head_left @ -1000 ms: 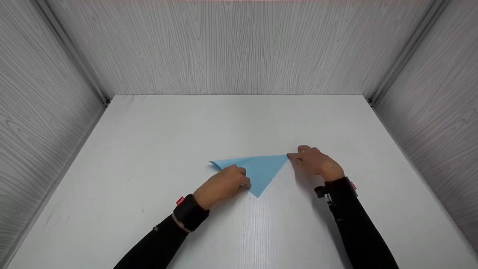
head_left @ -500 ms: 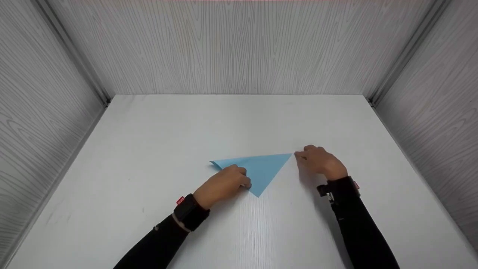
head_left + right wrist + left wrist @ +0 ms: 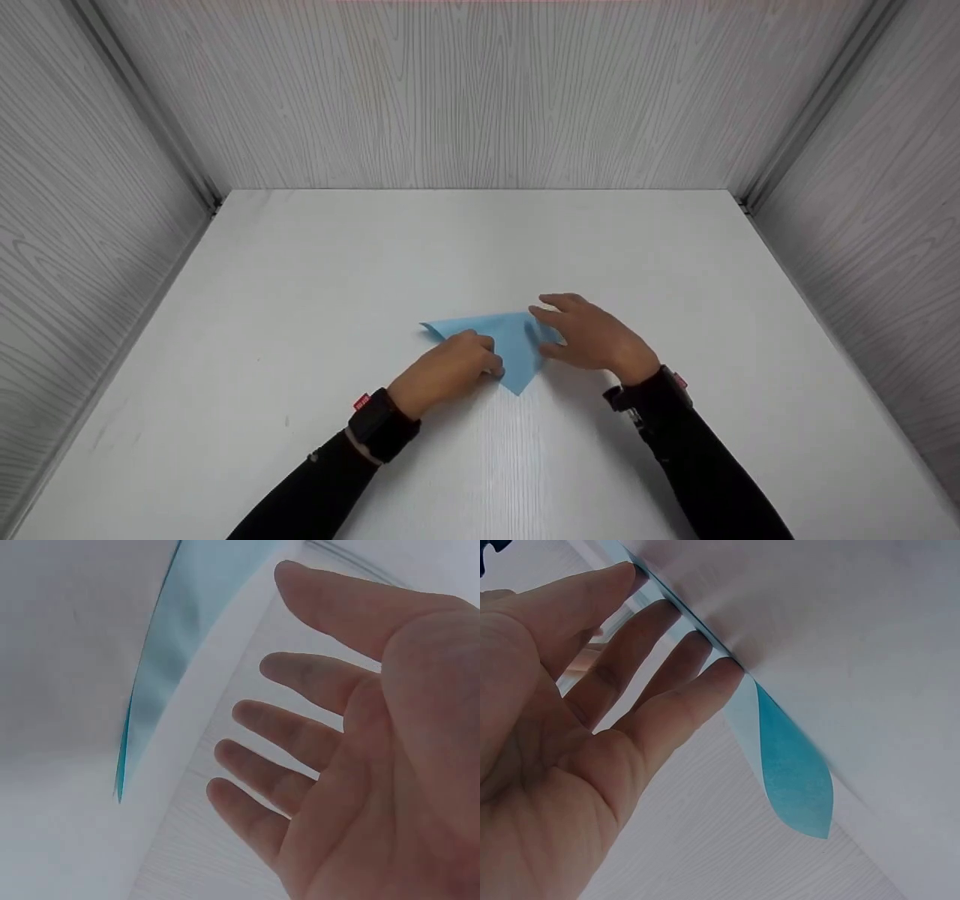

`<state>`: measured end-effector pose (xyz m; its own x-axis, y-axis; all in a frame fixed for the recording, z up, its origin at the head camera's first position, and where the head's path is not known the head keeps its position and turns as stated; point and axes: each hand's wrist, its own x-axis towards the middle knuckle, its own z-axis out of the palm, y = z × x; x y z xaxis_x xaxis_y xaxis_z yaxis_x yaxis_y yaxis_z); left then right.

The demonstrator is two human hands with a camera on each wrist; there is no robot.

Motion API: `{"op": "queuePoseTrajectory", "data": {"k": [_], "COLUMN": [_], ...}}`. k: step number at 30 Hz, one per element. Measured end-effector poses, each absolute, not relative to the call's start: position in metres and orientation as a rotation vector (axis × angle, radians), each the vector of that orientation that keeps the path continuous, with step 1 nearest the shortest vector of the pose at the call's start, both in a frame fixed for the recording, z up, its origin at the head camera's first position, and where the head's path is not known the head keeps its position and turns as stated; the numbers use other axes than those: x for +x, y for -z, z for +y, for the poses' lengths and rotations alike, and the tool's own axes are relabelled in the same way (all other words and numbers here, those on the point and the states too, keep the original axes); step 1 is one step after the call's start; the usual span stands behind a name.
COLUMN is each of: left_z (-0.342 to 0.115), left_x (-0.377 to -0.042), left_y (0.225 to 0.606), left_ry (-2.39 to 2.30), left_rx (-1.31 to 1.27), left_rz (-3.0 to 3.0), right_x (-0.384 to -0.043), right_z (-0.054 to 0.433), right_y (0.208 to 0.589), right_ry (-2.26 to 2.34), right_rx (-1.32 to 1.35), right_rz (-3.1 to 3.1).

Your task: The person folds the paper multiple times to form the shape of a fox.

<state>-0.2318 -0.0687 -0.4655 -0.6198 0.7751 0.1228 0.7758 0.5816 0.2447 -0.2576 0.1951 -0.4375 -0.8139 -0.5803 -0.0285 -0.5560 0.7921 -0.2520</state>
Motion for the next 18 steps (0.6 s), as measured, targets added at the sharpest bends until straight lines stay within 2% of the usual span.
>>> {"op": "queuePoseTrajectory", "data": {"k": [6,18], "left_z": [-0.070,-0.069], "left_x": [-0.233,-0.233], "left_y": [0.465,0.464], "left_ry": [0.449,0.459], "left_rx": [-1.388,-1.377], "left_rz": [-2.770,-2.788], "right_x": [-0.254,-0.250], "right_z": [0.182,0.173], "right_y": [0.453,0.463], "right_ry": [0.247,0.183], "right_rx": [-1.055,-1.035], "right_rz": [2.889,2.852]}}
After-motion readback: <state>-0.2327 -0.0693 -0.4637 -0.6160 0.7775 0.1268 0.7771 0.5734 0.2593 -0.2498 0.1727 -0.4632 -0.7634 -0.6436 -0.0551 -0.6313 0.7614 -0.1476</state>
